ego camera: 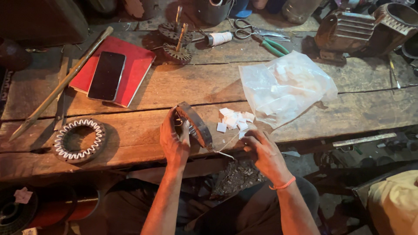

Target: The person inserts small white rectangular pieces into the slots of a circular metal stator component. They handle the pieces one at a time, placing them into the slots and adjusting them with their fingers.

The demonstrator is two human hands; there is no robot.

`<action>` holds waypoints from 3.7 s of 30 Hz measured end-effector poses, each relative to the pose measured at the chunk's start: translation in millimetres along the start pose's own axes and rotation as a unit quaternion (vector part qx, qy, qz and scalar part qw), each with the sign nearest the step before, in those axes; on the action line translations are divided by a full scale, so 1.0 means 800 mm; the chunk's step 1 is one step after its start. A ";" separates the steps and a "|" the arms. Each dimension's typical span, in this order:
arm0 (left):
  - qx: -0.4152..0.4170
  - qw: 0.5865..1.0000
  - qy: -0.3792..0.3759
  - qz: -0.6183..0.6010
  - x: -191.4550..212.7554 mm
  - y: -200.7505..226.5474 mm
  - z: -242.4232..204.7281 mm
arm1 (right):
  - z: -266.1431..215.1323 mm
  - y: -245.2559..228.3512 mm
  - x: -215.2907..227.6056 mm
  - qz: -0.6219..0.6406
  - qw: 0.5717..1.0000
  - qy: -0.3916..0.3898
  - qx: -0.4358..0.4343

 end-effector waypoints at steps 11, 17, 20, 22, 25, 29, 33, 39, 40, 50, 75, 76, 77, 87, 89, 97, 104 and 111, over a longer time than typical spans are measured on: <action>-0.013 0.999 0.018 -0.042 0.005 0.000 -0.002 | 0.003 0.020 0.004 0.032 0.989 0.140 -0.041; 0.065 0.993 0.004 -0.098 0.007 -0.016 -0.002 | -0.002 0.025 0.003 0.019 0.969 0.234 -0.078; 0.068 0.995 -0.002 -0.068 0.011 -0.017 -0.004 | -0.006 0.030 -0.002 0.081 0.957 0.253 -0.118; 0.061 0.996 -0.005 -0.064 0.015 -0.012 -0.004 | -0.010 0.031 -0.009 0.128 0.951 0.231 -0.161; 0.059 0.993 0.024 -0.096 0.024 0.012 0.000 | -0.010 0.024 -0.018 0.318 0.905 0.217 -0.181; -0.040 0.993 0.064 -0.088 0.071 0.077 -0.007 | -0.026 -0.004 -0.006 0.486 0.842 0.145 -0.184; -0.187 0.954 -0.158 -0.175 0.099 0.161 -0.042 | -0.050 -0.039 -0.018 0.622 0.727 0.016 -0.290; -0.196 0.928 -0.230 -0.218 0.095 0.188 -0.050 | -0.052 -0.082 -0.035 0.754 0.561 -0.105 -0.325; -0.184 0.936 -0.210 -0.215 0.095 0.184 -0.050 | -0.051 -0.087 -0.033 0.762 0.557 -0.118 -0.309; 0.108 0.929 -0.167 -0.312 0.076 0.145 -0.074 | -0.047 -0.101 -0.016 0.539 0.809 0.003 -0.234; -0.013 0.953 -0.191 -0.233 0.114 0.142 -0.050 | -0.023 -0.129 -0.030 0.382 0.909 0.059 -0.155; -0.055 0.960 -0.181 -0.208 0.119 0.148 -0.047 | -0.020 -0.128 -0.030 0.392 0.906 0.068 -0.145; -0.097 0.964 -0.171 -0.181 0.125 0.154 -0.044 | -0.017 -0.127 -0.032 0.412 0.896 0.065 -0.150; -0.129 0.979 -0.098 -0.124 0.130 0.145 -0.028 | 0.007 -0.132 -0.048 0.454 0.869 0.024 -0.193; -0.088 0.982 -0.094 -0.141 0.122 0.126 -0.027 | 0.012 -0.136 -0.048 0.432 0.881 0.045 -0.186; -0.023 0.999 -0.001 -0.035 0.076 0.025 0.010 | 0.040 -0.145 -0.058 0.074 0.967 0.213 0.115; 0.041 0.998 -0.016 -0.040 0.043 -0.016 0.006 | 0.040 -0.093 -0.107 0.257 0.961 0.102 -0.018; 0.014 0.999 -0.042 -0.018 0.045 -0.011 0.005 | 0.026 -0.095 -0.098 0.240 0.967 0.063 -0.061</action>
Point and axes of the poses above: each hand's wrist, its own z-axis towards the middle knuckle, its own x-axis out of the back of the hand, y = z × x, the point moved 5 cm from there along z, towards the middle knuckle, and after that the axes turned 7 degrees about y, right-handed, at the moved point
